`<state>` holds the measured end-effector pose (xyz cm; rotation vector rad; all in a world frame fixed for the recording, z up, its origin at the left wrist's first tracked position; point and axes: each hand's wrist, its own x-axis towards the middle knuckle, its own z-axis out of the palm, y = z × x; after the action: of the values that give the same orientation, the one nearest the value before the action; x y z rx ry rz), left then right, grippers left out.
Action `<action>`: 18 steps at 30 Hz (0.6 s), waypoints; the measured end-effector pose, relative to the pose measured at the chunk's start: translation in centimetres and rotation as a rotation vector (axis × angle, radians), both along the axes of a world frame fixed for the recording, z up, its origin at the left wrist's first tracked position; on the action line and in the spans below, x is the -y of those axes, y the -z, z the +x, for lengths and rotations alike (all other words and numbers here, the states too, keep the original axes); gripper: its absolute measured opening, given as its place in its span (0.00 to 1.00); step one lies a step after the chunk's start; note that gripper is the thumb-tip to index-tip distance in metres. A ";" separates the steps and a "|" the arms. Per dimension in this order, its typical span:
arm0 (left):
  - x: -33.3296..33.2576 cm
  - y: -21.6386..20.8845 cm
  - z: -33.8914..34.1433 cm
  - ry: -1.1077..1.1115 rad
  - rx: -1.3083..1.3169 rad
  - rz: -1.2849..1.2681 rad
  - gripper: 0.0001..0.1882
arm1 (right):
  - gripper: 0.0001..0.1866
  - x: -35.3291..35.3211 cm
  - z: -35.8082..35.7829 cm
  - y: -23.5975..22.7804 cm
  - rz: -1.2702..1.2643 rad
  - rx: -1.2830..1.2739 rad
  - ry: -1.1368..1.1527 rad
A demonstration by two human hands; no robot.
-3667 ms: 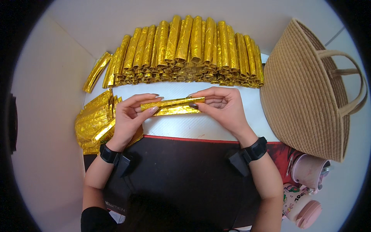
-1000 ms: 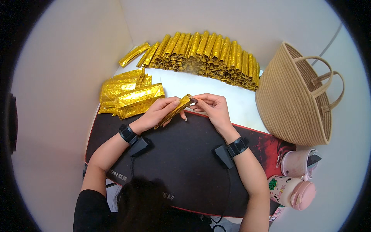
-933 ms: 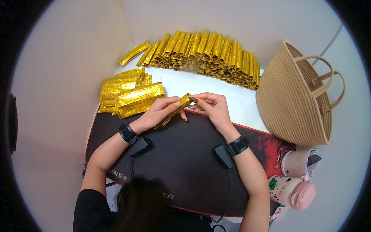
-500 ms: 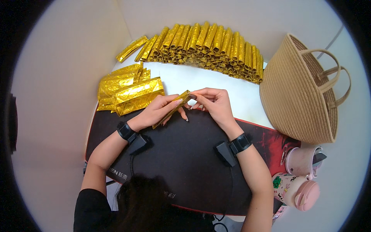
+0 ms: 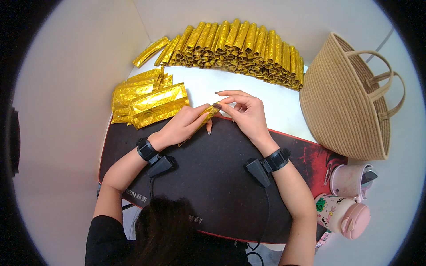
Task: Folding gold foil wrappers into thin strips at a workstation.
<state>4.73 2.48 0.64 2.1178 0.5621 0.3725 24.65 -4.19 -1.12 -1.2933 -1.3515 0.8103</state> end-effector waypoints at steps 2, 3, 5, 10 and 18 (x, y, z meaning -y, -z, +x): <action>-0.1 0.7 0.0 -0.003 -0.004 0.044 0.13 | 0.04 0.0 0.0 0.0 -0.004 0.023 0.003; -0.3 1.3 -0.1 0.006 0.039 0.090 0.14 | 0.05 0.0 0.0 0.1 -0.005 0.043 0.001; -0.3 1.5 -0.1 0.015 0.083 0.136 0.15 | 0.05 -0.1 0.0 0.3 -0.004 0.065 -0.002; 0.1 0.2 0.1 -0.030 -0.023 -0.036 0.18 | 0.05 -0.1 0.0 0.3 -0.056 -0.036 -0.070; 0.0 -0.3 -0.4 -0.145 0.117 -0.360 0.22 | 0.05 -0.1 0.1 0.1 0.033 -0.094 0.080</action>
<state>4.36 2.43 0.97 1.7046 0.6630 0.4375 24.72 -4.13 -1.19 -1.2605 -1.2264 0.7809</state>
